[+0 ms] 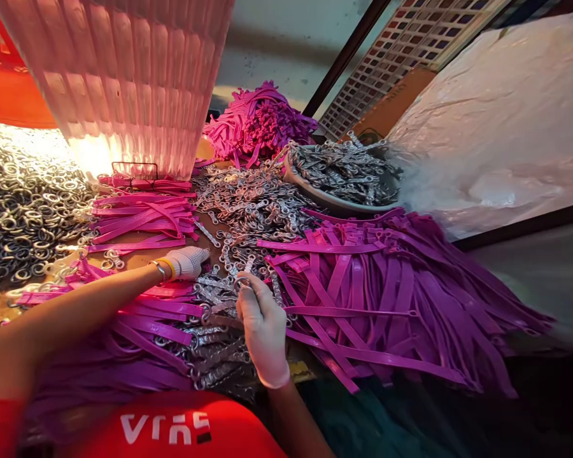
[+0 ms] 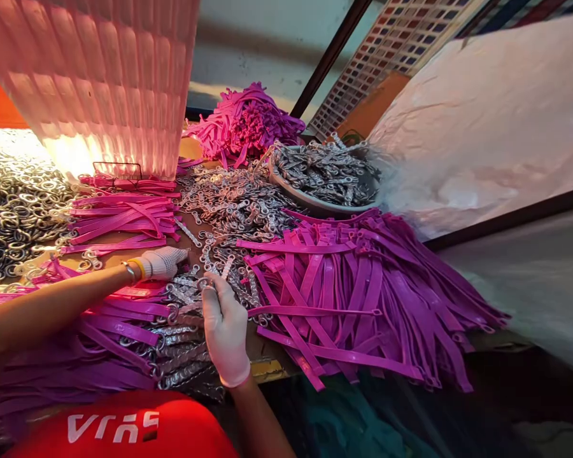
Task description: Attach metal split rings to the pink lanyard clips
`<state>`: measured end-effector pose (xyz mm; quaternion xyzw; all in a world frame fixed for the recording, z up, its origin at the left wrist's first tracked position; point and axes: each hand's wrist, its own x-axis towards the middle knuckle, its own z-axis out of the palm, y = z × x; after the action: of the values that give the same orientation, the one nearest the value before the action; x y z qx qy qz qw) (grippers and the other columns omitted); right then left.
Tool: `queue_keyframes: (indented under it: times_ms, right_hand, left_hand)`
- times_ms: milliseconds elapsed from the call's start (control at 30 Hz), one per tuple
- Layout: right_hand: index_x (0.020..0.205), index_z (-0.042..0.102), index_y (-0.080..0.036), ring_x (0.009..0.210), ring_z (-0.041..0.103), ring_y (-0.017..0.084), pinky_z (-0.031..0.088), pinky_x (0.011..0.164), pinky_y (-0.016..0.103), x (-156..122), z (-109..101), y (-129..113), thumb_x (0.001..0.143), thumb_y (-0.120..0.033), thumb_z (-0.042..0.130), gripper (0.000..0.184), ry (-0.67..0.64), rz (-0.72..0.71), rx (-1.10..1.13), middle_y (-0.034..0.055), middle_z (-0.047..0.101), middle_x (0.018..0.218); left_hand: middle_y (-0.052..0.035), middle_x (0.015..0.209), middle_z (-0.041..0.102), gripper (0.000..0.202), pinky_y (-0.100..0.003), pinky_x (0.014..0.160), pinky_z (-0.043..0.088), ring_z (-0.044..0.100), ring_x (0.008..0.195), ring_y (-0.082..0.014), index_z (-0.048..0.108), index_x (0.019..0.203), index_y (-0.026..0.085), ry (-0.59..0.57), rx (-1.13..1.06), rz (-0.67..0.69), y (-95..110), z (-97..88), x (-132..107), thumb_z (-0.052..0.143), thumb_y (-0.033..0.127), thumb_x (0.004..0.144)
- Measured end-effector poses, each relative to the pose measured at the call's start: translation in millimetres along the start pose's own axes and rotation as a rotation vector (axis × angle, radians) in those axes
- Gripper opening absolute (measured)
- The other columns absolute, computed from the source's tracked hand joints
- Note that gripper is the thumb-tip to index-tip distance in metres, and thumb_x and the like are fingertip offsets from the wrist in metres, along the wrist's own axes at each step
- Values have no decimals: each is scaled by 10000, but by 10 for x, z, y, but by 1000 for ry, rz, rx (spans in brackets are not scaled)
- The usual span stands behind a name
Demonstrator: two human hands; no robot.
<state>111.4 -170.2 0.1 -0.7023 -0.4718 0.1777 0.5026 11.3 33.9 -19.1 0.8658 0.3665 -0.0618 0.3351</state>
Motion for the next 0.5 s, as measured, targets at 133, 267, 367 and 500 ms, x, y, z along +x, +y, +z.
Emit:
queue_keyframes:
  times_ms: [133,267,367,500]
  right_hand:
    - [1194,665,-232,950,681,176,539,863,300,68,9,-87,1018,-343,489,273,-16,-27,47,45,733,1097]
    - [1189,656,-235,984,681,169,517,912,290,140,114,-262,1034,-293,469,250,-162,-178,26,45,736,1100]
    - [1223,638,-225,983,686,180,517,894,293,169,265,-380,1044,-279,456,261,-269,-304,-39,62,739,1103]
    - [1217,646,-191,940,688,206,506,840,298,155,441,-533,1034,-227,451,269,-319,-426,-255,88,743,1047]
  left_hand:
    - [-66,733,643,69,-252,585,407,495,609,-138,673,800,148,36,-86,23,-48,-293,-165,617,172,767]
    - [-69,773,643,246,-225,467,347,446,509,-108,659,993,145,21,-520,53,-122,-537,-747,495,236,833]
    - [-34,686,586,242,-202,428,311,416,467,-92,646,967,153,24,-922,62,-154,-466,-1259,560,341,842]
    - [13,577,505,232,-189,424,283,385,450,-82,592,813,168,140,-947,-42,-108,-234,-1679,588,393,871]
